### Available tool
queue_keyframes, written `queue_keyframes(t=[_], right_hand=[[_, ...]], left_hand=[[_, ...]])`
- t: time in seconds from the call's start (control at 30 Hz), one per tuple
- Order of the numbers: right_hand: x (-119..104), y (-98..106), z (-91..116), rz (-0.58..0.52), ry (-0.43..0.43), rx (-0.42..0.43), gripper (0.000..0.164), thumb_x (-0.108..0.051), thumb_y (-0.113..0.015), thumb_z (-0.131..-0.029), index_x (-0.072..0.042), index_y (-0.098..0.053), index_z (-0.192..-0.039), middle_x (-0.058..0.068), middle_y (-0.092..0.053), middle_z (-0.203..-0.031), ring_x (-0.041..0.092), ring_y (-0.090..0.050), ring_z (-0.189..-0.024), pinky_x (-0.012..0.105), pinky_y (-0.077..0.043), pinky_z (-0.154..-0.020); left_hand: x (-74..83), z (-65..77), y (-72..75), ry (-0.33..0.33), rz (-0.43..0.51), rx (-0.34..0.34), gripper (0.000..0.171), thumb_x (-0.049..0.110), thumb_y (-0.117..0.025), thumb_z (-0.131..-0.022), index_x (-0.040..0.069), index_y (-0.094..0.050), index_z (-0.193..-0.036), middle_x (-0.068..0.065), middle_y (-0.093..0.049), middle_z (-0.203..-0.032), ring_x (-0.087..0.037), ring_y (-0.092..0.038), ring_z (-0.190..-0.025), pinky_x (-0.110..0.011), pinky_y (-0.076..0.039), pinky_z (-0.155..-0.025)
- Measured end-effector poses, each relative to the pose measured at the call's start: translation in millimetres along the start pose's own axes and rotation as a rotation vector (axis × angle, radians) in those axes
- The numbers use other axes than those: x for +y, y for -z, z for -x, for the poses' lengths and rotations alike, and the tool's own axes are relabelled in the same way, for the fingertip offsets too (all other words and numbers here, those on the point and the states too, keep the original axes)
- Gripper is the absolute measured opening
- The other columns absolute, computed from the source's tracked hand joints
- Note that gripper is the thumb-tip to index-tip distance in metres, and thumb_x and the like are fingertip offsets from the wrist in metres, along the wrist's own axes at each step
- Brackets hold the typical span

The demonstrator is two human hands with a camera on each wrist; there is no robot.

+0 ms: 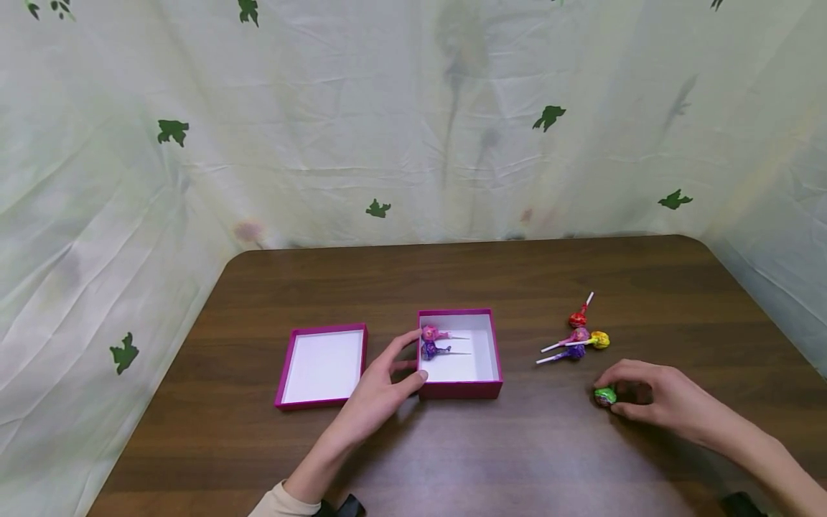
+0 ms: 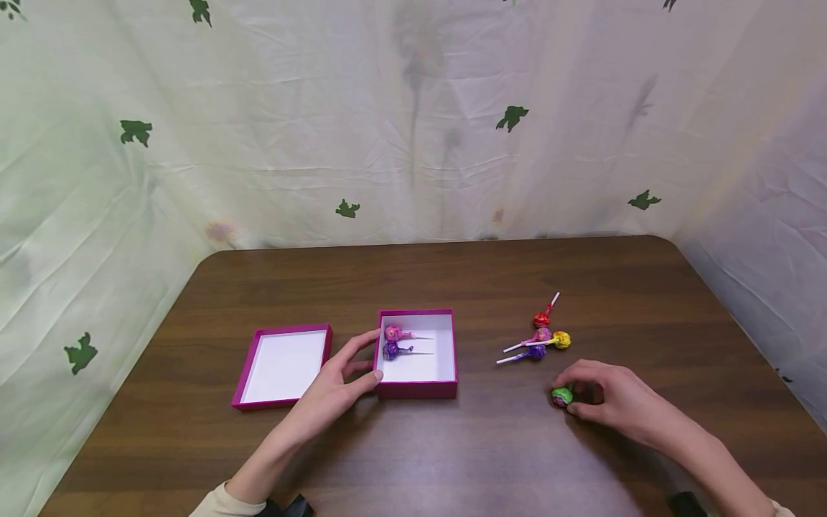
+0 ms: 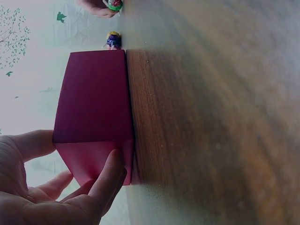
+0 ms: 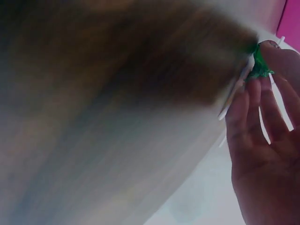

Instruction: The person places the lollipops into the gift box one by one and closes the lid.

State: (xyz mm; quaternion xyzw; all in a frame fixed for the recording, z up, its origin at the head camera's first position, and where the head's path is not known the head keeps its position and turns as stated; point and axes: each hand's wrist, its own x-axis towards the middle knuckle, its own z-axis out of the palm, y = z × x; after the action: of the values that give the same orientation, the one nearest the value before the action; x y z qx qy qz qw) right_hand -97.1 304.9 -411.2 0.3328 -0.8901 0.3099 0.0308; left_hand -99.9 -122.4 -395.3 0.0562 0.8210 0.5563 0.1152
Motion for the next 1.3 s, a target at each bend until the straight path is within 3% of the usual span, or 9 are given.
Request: queue_keyframes(t=[0.2,0.33,0.6,0.9,1.3], right_hand=[[-6.4,-3.0,-4.6,0.121,0.011,0.037,0.048,-0.008,-0.089,-0.067,-0.034,-0.069,-0.102,-0.023,-0.064,-0.099,0.000,-0.054,-0.094,0.010,-0.038,-0.080],[-10.8,-5.0,-7.5,0.086,0.008,0.050,0.049,-0.006,-0.089,-0.067,-0.032,-0.067,-0.103,-0.021,-0.064,-0.100,0.001,-0.058,-0.092,0.010,-0.039,-0.081],[-23.3,-7.9,-15.2,-0.006,-0.041,0.040,0.037,-0.013,-0.083,-0.079,-0.031,-0.066,-0.106,-0.020,-0.066,-0.098,0.003,-0.064,-0.090,0.014,-0.045,-0.080],[-31.7,-12.0,-23.6,0.022,-0.024,0.103,0.042,-0.010,-0.085,-0.076,-0.029,-0.066,-0.109,-0.019,-0.064,-0.101,0.004,-0.062,-0.087,0.015,-0.044,-0.079],[-39.7,-15.5,-35.6,-0.017,0.001,0.108,0.040,-0.011,-0.083,-0.079,-0.029,-0.066,-0.111,-0.019,-0.063,-0.106,0.003,-0.060,-0.088,0.019,-0.046,-0.079]], left_hand=[[-0.2,0.4,0.1,-0.008,0.009,0.000,0.059,0.023,-0.067,-0.093,0.031,-0.043,-0.147,-0.001,-0.042,-0.149,-0.029,-0.053,-0.123,-0.047,-0.048,-0.086],[0.2,1.0,0.2,-0.012,0.012,0.001,0.060,0.022,-0.067,-0.093,0.032,-0.043,-0.147,0.000,-0.043,-0.148,-0.028,-0.054,-0.123,-0.046,-0.047,-0.085],[0.3,0.9,0.5,-0.003,0.008,-0.004,0.060,0.023,-0.066,-0.093,0.031,-0.043,-0.147,-0.002,-0.041,-0.149,-0.030,-0.053,-0.124,-0.047,-0.048,-0.086],[0.8,0.1,0.3,-0.001,0.001,0.005,0.060,0.023,-0.067,-0.092,0.033,-0.043,-0.147,0.000,-0.043,-0.148,-0.028,-0.054,-0.123,-0.048,-0.048,-0.087],[0.3,-0.3,0.3,-0.004,-0.008,-0.002,0.060,0.024,-0.067,-0.092,0.032,-0.043,-0.147,-0.002,-0.043,-0.148,-0.028,-0.054,-0.123,-0.051,-0.046,-0.090]])
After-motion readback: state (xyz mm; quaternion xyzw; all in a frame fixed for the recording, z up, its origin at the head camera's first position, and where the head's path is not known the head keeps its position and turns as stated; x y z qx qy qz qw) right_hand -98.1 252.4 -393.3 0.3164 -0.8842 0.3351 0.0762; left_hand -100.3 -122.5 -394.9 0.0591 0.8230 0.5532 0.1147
